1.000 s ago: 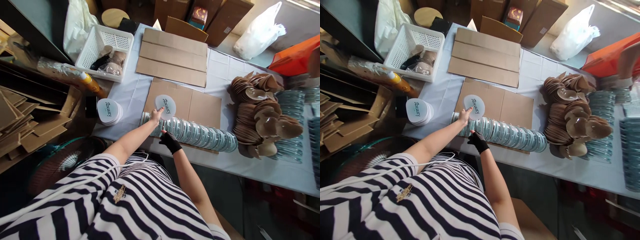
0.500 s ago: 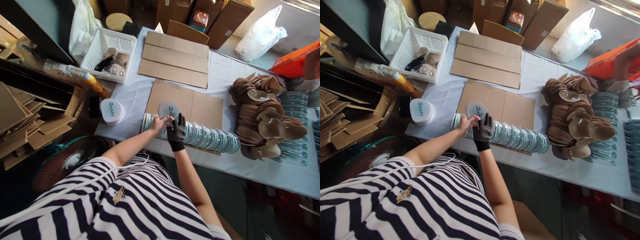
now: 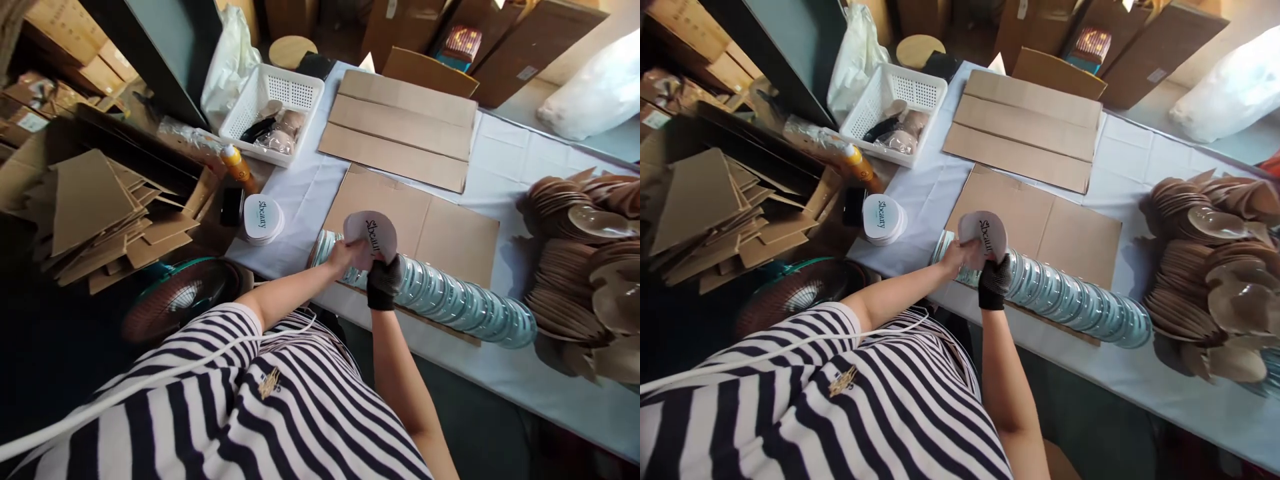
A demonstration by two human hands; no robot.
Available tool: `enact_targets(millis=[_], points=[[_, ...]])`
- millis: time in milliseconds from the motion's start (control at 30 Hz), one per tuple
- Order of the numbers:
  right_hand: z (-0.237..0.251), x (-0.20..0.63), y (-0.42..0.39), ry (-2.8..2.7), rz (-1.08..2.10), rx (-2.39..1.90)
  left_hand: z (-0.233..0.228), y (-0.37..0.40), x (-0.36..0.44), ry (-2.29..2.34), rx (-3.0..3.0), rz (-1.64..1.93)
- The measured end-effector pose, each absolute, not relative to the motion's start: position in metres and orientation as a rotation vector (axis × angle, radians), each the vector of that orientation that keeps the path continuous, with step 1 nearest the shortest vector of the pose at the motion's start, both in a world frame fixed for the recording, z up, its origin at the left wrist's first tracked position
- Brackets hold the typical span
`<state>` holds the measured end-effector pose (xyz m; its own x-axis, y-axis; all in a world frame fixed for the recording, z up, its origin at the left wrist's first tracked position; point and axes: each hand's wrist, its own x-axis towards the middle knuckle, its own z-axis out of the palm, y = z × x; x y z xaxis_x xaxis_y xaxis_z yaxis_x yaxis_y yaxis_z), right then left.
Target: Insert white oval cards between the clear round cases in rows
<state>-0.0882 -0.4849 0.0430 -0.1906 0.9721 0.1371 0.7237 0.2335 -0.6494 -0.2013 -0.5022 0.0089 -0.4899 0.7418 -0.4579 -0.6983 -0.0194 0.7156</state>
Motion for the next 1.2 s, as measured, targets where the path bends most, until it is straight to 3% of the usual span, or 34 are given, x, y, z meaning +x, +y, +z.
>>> enact_targets(millis=[100,333,533,900,1067,1200], points=[[0.043,-0.061,-0.504,-1.887,0.497,-1.719,0.008,-0.499,-0.232,1.129,0.010,1.854],[0.020,-0.021,-0.587,-2.566,0.556,-1.776,-0.003,-0.486,-0.280,1.046,0.019,1.882],[0.018,-0.088,-0.548,-2.630,0.656,-1.860,-0.005,-0.489,-0.269,1.101,0.052,1.839],[0.014,-0.099,-0.524,-2.517,0.772,-1.826,-0.009,-0.486,-0.273,1.101,-0.016,1.776],[0.000,-0.101,-0.523,-2.692,0.650,-1.732,-0.007,-0.488,-0.275,1.099,-0.026,1.759],[-0.015,-0.090,-0.533,-2.611,0.973,-1.570,-0.007,-0.493,-0.270,1.045,-0.018,1.788]])
